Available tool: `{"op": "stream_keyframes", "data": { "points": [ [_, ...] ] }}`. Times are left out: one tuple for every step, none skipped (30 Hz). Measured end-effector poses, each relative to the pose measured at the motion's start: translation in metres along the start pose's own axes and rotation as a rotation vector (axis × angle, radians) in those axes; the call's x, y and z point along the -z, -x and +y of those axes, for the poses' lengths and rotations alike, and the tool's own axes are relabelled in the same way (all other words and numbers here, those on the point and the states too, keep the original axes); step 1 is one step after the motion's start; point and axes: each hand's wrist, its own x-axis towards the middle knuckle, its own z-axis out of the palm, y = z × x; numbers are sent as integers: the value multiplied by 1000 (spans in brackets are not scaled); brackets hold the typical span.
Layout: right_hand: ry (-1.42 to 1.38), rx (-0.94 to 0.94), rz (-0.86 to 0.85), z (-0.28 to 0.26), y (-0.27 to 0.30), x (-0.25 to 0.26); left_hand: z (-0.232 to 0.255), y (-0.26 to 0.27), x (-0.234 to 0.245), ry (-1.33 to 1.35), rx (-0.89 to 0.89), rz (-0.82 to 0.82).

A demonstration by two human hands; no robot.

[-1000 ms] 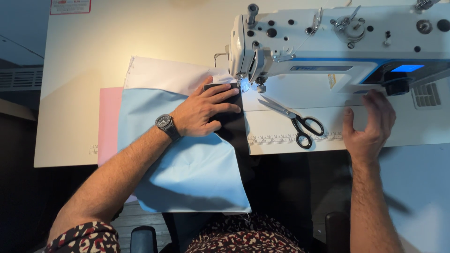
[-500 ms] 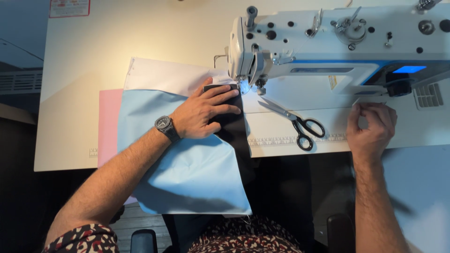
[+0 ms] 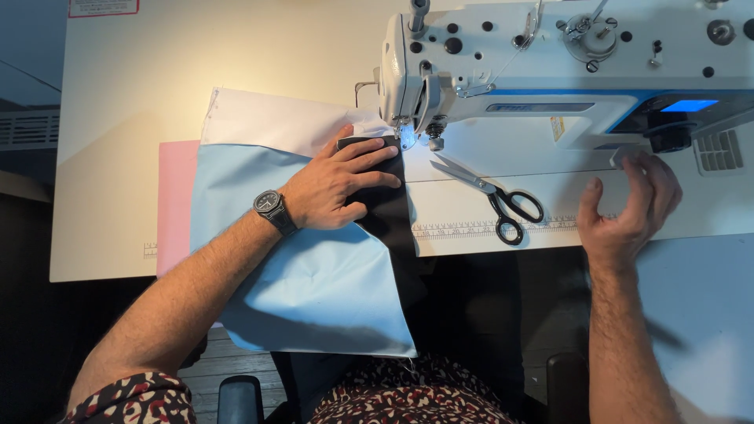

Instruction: Sewing and assembling different pieces of fabric into a bag using an industrial sewing machine.

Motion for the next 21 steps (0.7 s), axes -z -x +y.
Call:
{"op": "stream_keyframes", "data": {
  "points": [
    [-1, 0, 0, 2, 2, 0, 0, 1, 0, -1, 1, -1],
    [3, 12, 7, 3, 3, -2, -1, 1, 0, 1, -13, 9],
    [8, 24, 14, 5, 4, -3, -2, 1, 0, 3, -28, 19],
    [9, 21, 10, 3, 3, -2, -2, 0, 1, 6, -29, 16],
    [-4, 11, 6, 1, 2, -1, -2, -1, 2, 3, -15, 7],
    [-18, 1, 0, -1, 1, 1, -2, -2, 1, 1, 0, 0],
    [-16, -1, -5, 0, 4, 3, -2, -1, -2, 6, -1, -3],
    [-25, -3, -5, 0, 2, 1, -4, -1, -2, 6, -10, 11],
    [-34, -5, -5, 0, 1, -1, -7, -1, -2, 6, -20, 25],
    [-34, -5, -7, 0, 1, 0, -7, -1, -1, 8, -19, 25],
    [-27, -5, -11, 0, 2, 0, -8, -2, -1, 4, -21, 21],
    [-20, -7, -16, 0, 2, 0, -9, -2, 0, 0, -23, 16],
    [-20, -8, -18, -1, 2, 1, -9, -3, 0, 2, -22, 14],
    [-17, -14, -20, -1, 2, 0, -10, -3, 0, 8, -21, 10],
    [-14, -20, -23, -2, 2, 0, -12, -4, 0, 15, -20, 5],
    [-11, -22, -23, -1, 2, -1, -12, -5, 1, 15, -22, 5],
    [-20, -34, -23, 0, 2, -2, -13, -6, 2, 9, -23, 12],
    [-31, -45, -27, 0, 3, -2, -13, -6, 2, 5, -20, 18],
    [-32, -45, -30, 5, 5, -5, -13, -6, 1, 8, -19, 17],
    [-54, -55, -49, 8, 7, -9, -13, -6, 1, 7, -24, 15],
    [-75, -65, -68, 12, 10, -12, -13, -5, 1, 5, -29, 13]
  ]
}}
